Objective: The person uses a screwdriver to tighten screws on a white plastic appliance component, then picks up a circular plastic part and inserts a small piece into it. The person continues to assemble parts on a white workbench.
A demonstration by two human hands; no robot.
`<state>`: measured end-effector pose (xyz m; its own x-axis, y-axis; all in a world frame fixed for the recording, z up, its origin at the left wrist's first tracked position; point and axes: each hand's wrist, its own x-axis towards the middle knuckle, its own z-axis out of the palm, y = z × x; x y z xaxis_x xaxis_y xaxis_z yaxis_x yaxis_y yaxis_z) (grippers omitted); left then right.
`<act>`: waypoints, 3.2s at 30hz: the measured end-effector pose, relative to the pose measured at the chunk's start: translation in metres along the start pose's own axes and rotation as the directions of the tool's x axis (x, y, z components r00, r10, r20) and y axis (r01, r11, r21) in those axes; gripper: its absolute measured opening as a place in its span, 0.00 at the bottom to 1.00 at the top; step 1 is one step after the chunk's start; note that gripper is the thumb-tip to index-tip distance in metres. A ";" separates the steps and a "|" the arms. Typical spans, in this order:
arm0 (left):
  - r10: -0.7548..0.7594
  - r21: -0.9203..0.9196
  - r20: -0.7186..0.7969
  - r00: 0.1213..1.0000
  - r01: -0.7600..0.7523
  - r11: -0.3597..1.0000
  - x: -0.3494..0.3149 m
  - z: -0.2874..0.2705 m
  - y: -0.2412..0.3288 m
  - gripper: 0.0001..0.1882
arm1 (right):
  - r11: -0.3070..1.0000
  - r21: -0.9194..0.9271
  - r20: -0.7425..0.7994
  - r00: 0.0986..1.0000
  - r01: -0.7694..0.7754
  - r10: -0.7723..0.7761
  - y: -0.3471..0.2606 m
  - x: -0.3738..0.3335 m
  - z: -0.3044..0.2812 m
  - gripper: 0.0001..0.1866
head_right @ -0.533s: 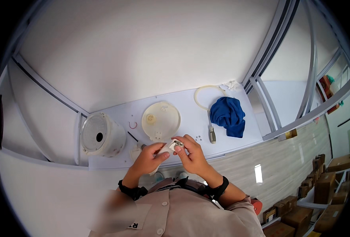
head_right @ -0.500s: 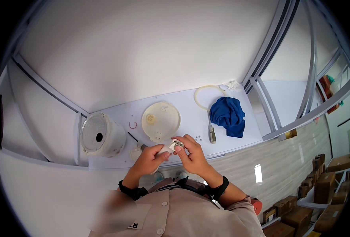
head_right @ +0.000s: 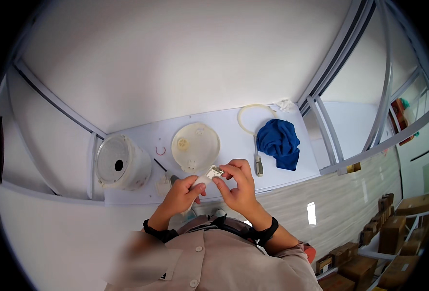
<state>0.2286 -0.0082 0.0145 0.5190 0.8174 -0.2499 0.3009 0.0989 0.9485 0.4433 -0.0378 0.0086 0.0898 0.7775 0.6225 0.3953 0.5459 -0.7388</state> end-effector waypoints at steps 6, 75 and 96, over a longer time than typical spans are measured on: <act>-0.022 -0.015 -0.011 1.000 0.022 1.000 -0.001 0.000 -0.004 0.14 | 0.998 0.042 0.072 0.997 -0.036 0.033 0.009 -0.003 0.001 0.25; -0.318 -0.567 -0.523 0.791 -0.044 0.822 0.074 -0.063 -0.115 0.20 | 0.415 0.743 0.276 0.806 -0.525 0.524 0.057 -0.056 -0.047 0.29; -0.160 -0.531 -0.193 0.968 0.034 0.847 -0.029 -0.043 0.001 0.20 | 0.753 0.503 0.349 0.896 -0.425 0.273 0.043 -0.049 -0.063 0.29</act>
<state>0.1792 -0.0075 0.0316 0.2999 0.8851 -0.3560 -0.1520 0.4127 0.8981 0.5137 -0.0717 -0.0376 -0.1312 0.9549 0.2663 -0.2005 0.2375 -0.9505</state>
